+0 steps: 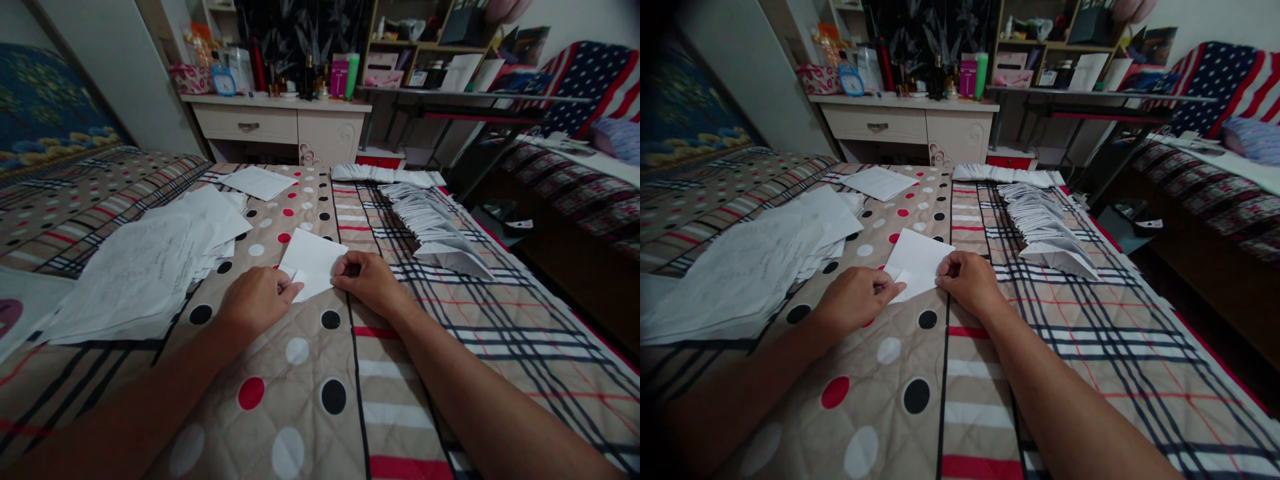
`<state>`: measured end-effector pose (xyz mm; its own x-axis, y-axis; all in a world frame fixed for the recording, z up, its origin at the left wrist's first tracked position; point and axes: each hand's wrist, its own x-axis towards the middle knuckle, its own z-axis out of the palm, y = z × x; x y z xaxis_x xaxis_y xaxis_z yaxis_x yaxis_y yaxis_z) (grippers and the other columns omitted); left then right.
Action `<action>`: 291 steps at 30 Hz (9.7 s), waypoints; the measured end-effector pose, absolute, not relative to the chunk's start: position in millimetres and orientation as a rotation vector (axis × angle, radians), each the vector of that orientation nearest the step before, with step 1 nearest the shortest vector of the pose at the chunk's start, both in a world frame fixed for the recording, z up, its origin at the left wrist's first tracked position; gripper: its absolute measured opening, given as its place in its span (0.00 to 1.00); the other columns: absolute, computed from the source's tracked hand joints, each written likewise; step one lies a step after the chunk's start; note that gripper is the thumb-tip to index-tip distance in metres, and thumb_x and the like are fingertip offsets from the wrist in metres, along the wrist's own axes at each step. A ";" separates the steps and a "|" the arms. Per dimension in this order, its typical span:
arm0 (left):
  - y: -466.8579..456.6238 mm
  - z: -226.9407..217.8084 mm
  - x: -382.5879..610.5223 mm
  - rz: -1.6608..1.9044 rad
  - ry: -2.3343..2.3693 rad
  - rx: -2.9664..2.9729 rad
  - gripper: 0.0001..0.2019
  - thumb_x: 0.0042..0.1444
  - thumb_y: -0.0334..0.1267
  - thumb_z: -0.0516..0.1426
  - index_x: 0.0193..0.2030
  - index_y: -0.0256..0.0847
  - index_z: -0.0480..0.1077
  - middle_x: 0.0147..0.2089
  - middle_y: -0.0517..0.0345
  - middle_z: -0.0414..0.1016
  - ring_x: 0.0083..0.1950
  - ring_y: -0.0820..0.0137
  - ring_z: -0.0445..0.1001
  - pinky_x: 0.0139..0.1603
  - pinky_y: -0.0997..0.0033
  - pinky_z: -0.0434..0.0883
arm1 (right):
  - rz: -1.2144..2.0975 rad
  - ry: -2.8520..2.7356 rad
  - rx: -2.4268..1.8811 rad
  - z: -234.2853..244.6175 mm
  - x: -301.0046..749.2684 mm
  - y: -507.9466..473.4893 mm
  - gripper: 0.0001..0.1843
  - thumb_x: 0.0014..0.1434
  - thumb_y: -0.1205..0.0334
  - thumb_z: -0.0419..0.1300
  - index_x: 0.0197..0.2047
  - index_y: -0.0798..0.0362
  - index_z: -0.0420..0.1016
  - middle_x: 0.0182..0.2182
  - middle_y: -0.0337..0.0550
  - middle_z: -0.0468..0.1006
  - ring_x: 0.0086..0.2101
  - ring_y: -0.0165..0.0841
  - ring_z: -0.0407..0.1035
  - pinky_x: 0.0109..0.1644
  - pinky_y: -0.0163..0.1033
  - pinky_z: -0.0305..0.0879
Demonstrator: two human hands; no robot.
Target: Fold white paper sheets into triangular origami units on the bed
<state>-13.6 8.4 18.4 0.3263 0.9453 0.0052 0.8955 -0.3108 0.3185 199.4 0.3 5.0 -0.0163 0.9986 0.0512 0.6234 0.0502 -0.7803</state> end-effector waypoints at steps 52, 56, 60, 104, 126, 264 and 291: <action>-0.5 9.3 -6.2 0.316 1.097 2.982 0.23 0.59 0.23 0.48 0.52 0.54 0.73 0.47 0.57 0.70 0.45 0.65 0.68 0.42 0.67 0.65 | 0.758 -1.691 -1.619 2.9 199.4 0.9 0.02 0.45 0.67 0.65 0.26 0.54 0.75 0.22 0.36 0.75 0.24 0.27 0.66 0.28 0.31 0.58; -1.7 13.4 -3.8 0.138 1.108 3.016 0.26 0.61 0.24 0.46 0.57 0.58 0.69 0.48 0.55 0.68 0.44 0.64 0.68 0.38 0.68 0.65 | 0.745 -1.699 -1.641 3.3 198.6 0.7 0.02 0.45 0.67 0.64 0.26 0.53 0.75 0.22 0.36 0.75 0.24 0.28 0.66 0.29 0.32 0.59; -0.8 11.8 -4.8 0.137 1.141 2.936 0.33 0.57 0.20 0.46 0.59 0.64 0.66 0.47 0.56 0.66 0.42 0.66 0.67 0.36 0.70 0.64 | 0.644 -1.674 -1.701 4.0 194.9 -0.6 0.08 0.45 0.70 0.61 0.31 0.53 0.73 0.25 0.37 0.75 0.26 0.30 0.68 0.32 0.34 0.61; -5.4 11.4 16.8 1.020 0.900 1.306 0.15 0.51 0.48 0.63 0.29 0.36 0.72 0.24 0.59 0.72 0.21 0.77 0.65 0.21 0.77 0.63 | 1.144 -0.999 -1.201 16.9 140.7 -36.2 0.14 0.51 0.54 0.66 0.23 0.55 0.72 0.19 0.37 0.73 0.20 0.27 0.64 0.25 0.32 0.61; 6.2 10.6 1.4 1.101 0.921 1.119 0.24 0.55 0.57 0.53 0.29 0.35 0.72 0.23 0.52 0.74 0.20 0.73 0.68 0.19 0.74 0.58 | 1.141 -0.887 -1.176 19.3 141.3 -35.7 0.11 0.50 0.58 0.68 0.27 0.56 0.75 0.19 0.39 0.75 0.18 0.27 0.65 0.23 0.33 0.62; -0.7 -10.7 -40.7 0.927 0.998 2.724 0.13 0.57 0.30 0.57 0.47 0.44 0.77 0.52 0.56 0.79 0.46 0.63 0.76 0.46 0.59 0.75 | 0.537 -1.620 -1.726 -3.9 167.3 -8.1 0.09 0.53 0.57 0.64 0.26 0.52 0.75 0.22 0.38 0.75 0.24 0.30 0.66 0.28 0.34 0.54; 0.7 -6.4 -41.2 0.795 1.022 2.723 0.13 0.59 0.30 0.55 0.45 0.48 0.78 0.52 0.60 0.79 0.48 0.62 0.74 0.46 0.58 0.74 | 0.353 -1.746 -1.892 8.2 159.9 -3.9 0.05 0.49 0.60 0.67 0.31 0.49 0.76 0.29 0.35 0.78 0.29 0.31 0.69 0.30 0.35 0.53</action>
<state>-41.2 0.7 -6.4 0.6324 0.6433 0.4316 0.5767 -0.7629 0.2921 159.9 -3.9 8.2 0.1280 0.9782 0.1637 0.8379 -0.0184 -0.5456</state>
